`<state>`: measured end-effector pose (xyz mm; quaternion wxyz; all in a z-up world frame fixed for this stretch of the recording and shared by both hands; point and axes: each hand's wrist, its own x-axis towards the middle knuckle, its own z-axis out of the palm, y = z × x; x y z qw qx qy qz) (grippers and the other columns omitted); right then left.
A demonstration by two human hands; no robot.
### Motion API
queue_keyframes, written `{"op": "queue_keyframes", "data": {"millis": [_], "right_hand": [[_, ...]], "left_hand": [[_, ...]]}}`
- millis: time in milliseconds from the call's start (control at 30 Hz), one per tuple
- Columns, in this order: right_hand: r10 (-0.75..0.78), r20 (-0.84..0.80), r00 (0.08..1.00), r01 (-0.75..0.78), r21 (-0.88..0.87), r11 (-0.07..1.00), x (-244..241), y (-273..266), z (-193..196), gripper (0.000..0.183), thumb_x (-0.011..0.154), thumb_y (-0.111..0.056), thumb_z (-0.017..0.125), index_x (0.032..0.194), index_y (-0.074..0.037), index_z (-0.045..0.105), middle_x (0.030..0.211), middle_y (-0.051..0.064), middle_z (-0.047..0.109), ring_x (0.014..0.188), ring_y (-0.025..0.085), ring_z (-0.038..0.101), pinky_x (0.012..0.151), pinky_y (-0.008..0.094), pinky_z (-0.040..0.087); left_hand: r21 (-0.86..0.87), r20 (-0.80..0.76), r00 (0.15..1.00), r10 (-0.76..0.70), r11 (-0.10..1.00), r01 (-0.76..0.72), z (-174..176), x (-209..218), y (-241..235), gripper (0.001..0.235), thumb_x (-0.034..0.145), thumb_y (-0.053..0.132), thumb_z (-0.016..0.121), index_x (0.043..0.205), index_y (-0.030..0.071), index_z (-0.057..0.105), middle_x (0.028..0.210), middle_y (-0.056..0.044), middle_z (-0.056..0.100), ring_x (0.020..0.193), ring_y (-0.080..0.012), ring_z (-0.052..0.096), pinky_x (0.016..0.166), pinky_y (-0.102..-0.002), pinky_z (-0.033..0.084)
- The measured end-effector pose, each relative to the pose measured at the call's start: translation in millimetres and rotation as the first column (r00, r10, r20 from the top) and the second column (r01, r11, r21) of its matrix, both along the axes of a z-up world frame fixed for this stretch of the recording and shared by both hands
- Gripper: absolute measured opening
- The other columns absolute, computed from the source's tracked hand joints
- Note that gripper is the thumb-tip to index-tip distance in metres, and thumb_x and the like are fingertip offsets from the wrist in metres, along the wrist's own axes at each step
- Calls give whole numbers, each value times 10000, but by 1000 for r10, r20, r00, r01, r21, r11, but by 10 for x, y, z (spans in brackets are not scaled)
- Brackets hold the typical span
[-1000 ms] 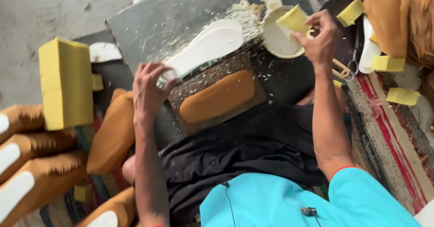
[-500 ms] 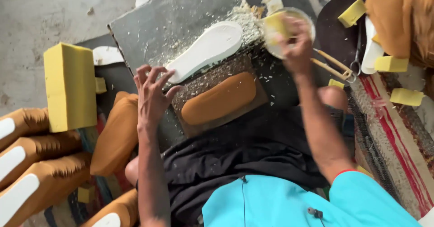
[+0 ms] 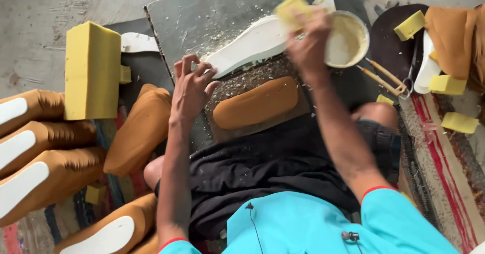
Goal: The person sits on the floor of a shoe workshop and rubs white foam insole pieces with a yellow sponge block, dipping the sponge in a bowl between passes. They set finished insoles aside, handle brown foam shoe uppers, and continue smoothing more insole pieces one at a time.
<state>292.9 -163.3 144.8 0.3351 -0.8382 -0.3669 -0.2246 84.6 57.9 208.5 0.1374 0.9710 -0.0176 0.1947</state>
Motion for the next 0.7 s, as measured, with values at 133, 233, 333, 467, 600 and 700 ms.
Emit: {"op": "queue_keyframes", "data": {"millis": [133,233,333,467,600,700], "right_hand": [[136,129,982,-136,-5,991,-422,426,92,478,757,-64,636,1214,-200,663,1088,150,656,1109,394,625,1016,533,467],[273,88,958,-287,242,927,-24,456,-335,357,819,-23,644,1164,-117,637,1093,148,641,1049,367,627,938,485,486],[56,129,990,-86,232,969,754,-142,-590,244,974,-38,679,1217,-15,680,1134,144,655,1060,340,653,978,480,527],[-61,-295,954,87,76,993,317,-239,221,204,897,-187,761,1009,-55,652,955,133,651,890,306,665,826,436,542],[265,-104,959,-252,122,960,-469,340,273,245,846,-104,756,1084,-53,727,1108,163,664,1049,368,619,928,486,489],[260,-58,964,-256,67,964,-748,639,251,223,771,-113,755,976,-49,698,1144,166,636,1099,382,577,948,514,453]], "left_hand": [[6,-81,993,-83,996,84,30,181,34,237,848,272,823,983,87,764,988,-34,714,1113,-287,576,944,-450,452],[-88,-199,970,-137,989,122,-98,177,118,229,934,257,798,995,41,753,981,-106,712,946,-295,620,855,-422,517],[-98,-331,940,-85,994,55,-58,366,180,207,946,282,773,953,75,770,929,-124,717,797,-283,659,741,-426,546],[71,-259,961,-100,990,122,2,1479,231,95,1054,173,682,1013,108,738,969,-97,737,901,-281,692,836,-442,562],[40,136,920,-369,929,367,-315,2161,4,554,892,249,809,1418,196,646,1360,-131,601,1312,-334,528,1102,-459,421],[218,-39,929,-368,904,368,-348,2488,-35,694,665,303,847,1336,244,678,1341,-122,576,1370,-353,444,1087,-522,366]]}}
